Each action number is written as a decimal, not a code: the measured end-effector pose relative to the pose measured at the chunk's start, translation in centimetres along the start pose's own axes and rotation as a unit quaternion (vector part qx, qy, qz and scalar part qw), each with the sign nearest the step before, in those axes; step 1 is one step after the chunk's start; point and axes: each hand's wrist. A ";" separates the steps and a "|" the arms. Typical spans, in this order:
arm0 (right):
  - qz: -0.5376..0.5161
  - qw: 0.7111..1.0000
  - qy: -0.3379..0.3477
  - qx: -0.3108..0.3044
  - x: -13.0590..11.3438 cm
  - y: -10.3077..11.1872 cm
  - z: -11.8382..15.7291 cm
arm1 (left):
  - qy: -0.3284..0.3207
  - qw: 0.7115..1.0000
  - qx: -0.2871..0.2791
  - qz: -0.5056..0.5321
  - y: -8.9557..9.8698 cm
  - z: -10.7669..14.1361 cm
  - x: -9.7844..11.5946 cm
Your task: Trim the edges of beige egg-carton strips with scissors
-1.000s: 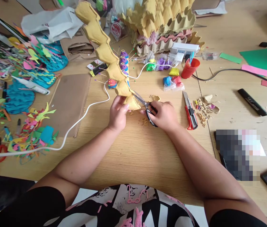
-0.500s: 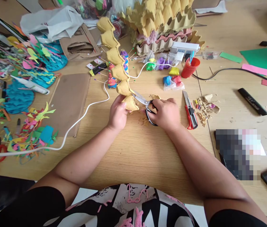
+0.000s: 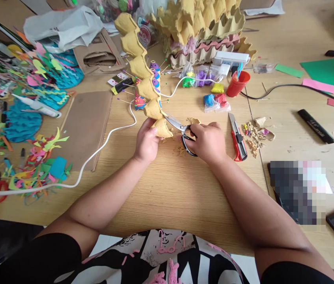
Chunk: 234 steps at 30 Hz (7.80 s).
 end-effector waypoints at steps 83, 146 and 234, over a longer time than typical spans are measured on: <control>0.075 0.997 0.008 0.015 -0.4 0.0 0.0 | 0.117 0.987 0.016 0.113 -1.4 0.0 1.8; 0.069 0.997 0.004 0.046 -0.3 0.3 0.0 | 0.129 0.988 -0.023 0.082 -1.4 0.2 1.8; -0.001 0.995 0.054 0.088 0.5 -0.7 0.1 | 0.000 1.000 -0.031 0.003 -0.4 0.4 0.0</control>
Point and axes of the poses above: each hand's wrist, its own z-axis away from the middle knuckle, its own y-axis out of the back of the hand, x = y × z, and after that the axes turned 2 degrees about -y, right-handed
